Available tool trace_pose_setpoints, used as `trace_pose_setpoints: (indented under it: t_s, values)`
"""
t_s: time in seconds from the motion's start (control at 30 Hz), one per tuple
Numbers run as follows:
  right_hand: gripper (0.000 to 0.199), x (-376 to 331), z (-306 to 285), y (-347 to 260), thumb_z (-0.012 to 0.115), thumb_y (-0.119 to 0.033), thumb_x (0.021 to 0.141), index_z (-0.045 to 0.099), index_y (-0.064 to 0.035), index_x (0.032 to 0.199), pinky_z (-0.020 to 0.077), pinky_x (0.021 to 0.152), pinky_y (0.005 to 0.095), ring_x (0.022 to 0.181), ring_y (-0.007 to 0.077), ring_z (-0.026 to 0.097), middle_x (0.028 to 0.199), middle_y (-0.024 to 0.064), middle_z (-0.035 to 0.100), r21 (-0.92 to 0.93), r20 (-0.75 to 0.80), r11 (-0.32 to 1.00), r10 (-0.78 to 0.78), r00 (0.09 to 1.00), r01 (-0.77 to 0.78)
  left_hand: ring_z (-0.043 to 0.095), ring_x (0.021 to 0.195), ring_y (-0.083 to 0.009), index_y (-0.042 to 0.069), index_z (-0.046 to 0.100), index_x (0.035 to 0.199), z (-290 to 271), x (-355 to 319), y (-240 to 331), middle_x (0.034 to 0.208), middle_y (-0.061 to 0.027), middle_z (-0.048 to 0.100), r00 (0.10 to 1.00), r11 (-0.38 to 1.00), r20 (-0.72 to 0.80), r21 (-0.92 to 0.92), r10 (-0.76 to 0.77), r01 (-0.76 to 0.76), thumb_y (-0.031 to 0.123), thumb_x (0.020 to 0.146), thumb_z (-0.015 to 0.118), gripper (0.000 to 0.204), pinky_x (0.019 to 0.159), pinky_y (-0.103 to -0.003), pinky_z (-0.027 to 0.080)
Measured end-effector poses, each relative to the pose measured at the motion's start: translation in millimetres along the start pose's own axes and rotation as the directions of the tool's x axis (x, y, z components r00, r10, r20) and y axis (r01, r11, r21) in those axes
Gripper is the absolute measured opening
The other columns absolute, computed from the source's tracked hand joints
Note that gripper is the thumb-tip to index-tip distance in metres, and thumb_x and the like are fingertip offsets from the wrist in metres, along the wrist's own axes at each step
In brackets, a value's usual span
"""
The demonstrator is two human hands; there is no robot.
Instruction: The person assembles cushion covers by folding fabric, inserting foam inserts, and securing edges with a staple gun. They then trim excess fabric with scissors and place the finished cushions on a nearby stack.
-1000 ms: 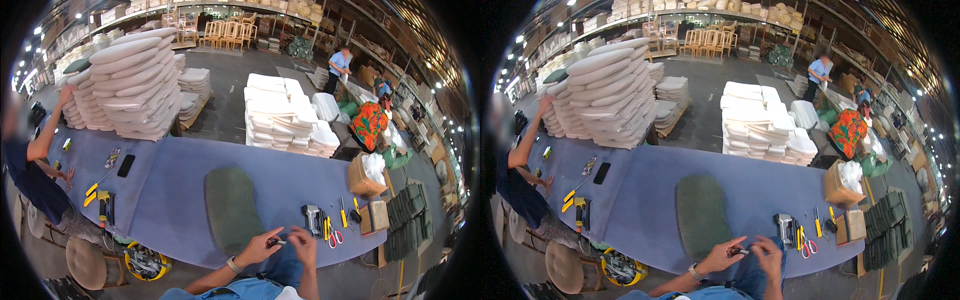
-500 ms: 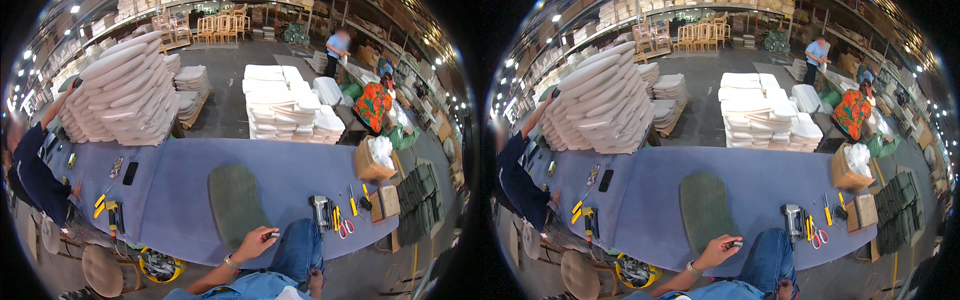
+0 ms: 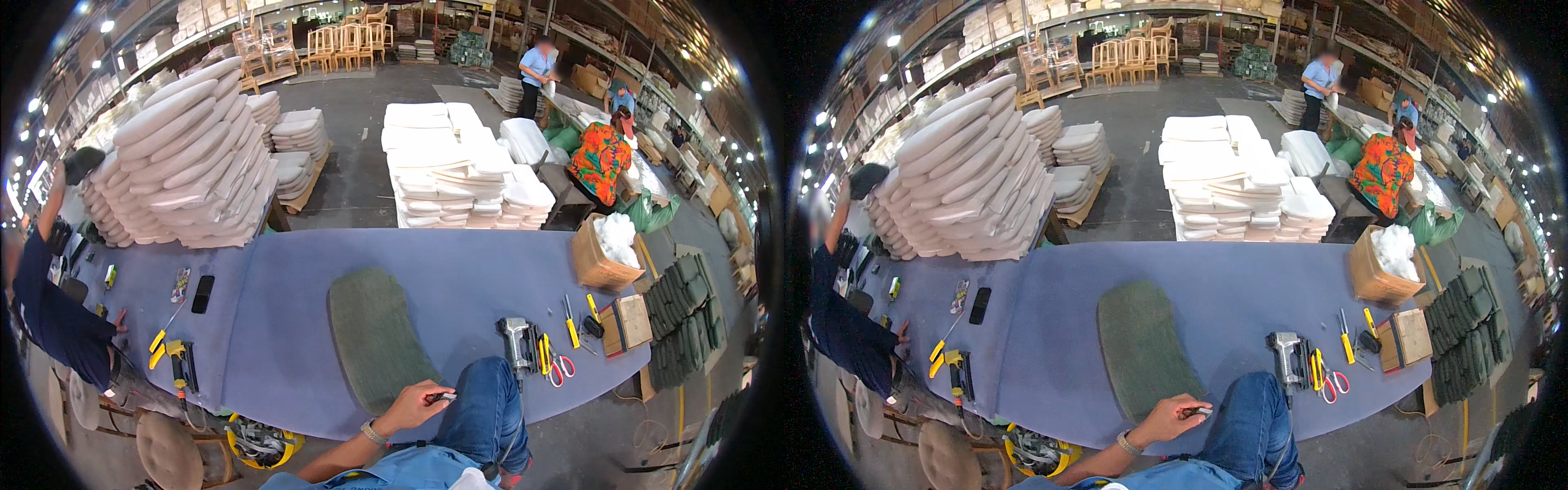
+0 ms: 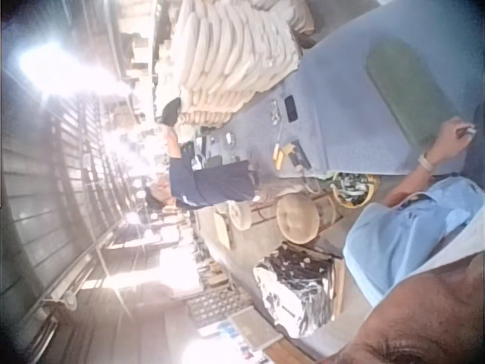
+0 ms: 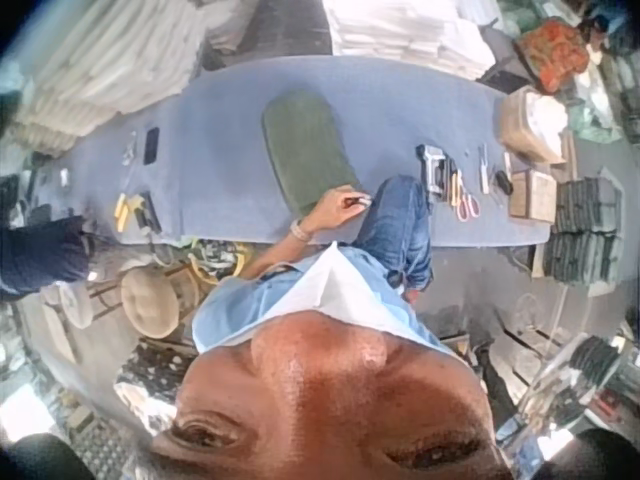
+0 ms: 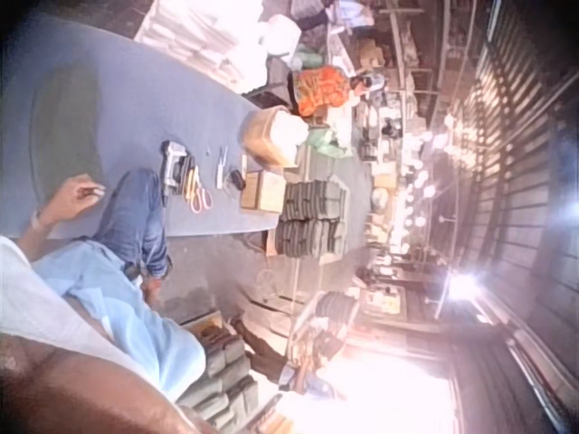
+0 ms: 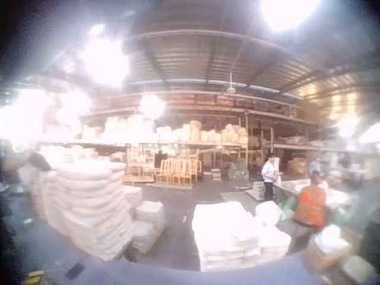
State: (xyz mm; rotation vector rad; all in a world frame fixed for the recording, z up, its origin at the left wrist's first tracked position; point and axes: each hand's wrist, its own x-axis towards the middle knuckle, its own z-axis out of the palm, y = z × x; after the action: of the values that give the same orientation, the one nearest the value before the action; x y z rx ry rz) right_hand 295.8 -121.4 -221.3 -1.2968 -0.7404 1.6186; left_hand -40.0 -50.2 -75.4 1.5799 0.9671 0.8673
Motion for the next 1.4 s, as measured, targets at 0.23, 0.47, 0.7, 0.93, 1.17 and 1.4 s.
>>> trace_pose_setpoints:
  t_s: [0.23,0.47,0.7,0.93,1.17,1.4]
  values:
    - [0.048,27,38,-44,0.054,-0.01,0.105,0.045,-0.0068,0.152,0.0438,0.112,0.0335,0.128,0.0198,0.055,0.146,0.0126,0.054,0.031,0.127,0.995,-0.102,0.987,0.098,0.063,0.075,-0.0057,0.009,0.073,0.122,-6,-2,-2,0.1,-0.0026,0.065,0.998,0.996,0.003,-0.057,-0.063,0.063,0.007,0.093,0.07,0.03,0.064,-0.022,0.049]
    - [0.049,38,33,-34,0.051,-0.008,0.105,0.042,-0.0077,0.153,0.0429,0.113,0.034,0.128,0.0198,0.055,0.148,0.0132,0.053,0.028,0.095,0.995,-0.094,0.991,0.092,0.059,0.069,-0.0129,0.01,0.074,0.12,-9,-2,-7,0.097,-0.0058,0.065,0.998,0.997,-0.031,0.054,-0.058,0.06,0.015,0.09,0.073,0.03,0.065,-0.029,0.049]
    - [0.053,13,-29,-7,0.055,-0.001,0.095,0.046,-0.012,0.145,0.049,0.097,0.043,0.117,0.026,0.056,0.137,0.0162,0.054,-0.29,-0.681,0.935,-0.353,0.642,0.206,0.055,0.069,-0.012,0.011,0.075,0.119,-18,-10,-11,0.096,-0.0052,0.064,0.987,0.986,-0.08,0.075,-0.14,0.146,0.016,0.09,0.075,0.03,0.064,-0.028,0.046]
    - [0.059,-1,-205,-1,0.059,0.007,0.084,0.049,-0.0163,0.137,0.0552,0.082,0.0519,0.107,0.0322,0.058,0.126,0.0193,0.056,-0.443,-0.896,0.896,-0.444,-0.014,-0.008,0.05,0.065,-0.0067,0.012,0.076,0.118,-22,-17,-12,0.095,-0.0015,0.064,0.98,0.985,-0.137,0.069,-0.145,0.155,0.014,0.089,0.077,0.029,0.059,-0.026,0.043]
    - [0.026,68,-247,24,0.051,-0.027,0.102,0.054,-0.0064,0.118,0.0535,0.058,0.0472,0.083,0.0344,0.065,0.101,0.0166,0.061,-0.269,-0.905,0.963,-0.263,0.333,0.029,0.057,0.066,-0.0052,0.006,0.075,0.115,-27,-28,-12,0.099,-0.0018,0.065,0.96,0.98,-0.198,-0.022,-0.199,0.199,0.011,0.091,0.076,0.024,0.059,-0.022,0.043]
    - [0.05,35,-179,58,0.047,-0.052,0.101,0.056,-0.0051,0.114,0.0523,0.063,0.0412,0.088,0.0282,0.066,0.112,0.0175,0.066,0.387,-0.892,0.905,0.319,0.32,0.177,0.063,0.067,-0.0098,0.008,0.076,0.109,-1,-31,-47,0.091,-0.005,0.067,0.965,0.967,-0.187,-0.212,-0.184,0.143,0.012,0.088,0.075,0.022,0.063,-0.027,0.049]
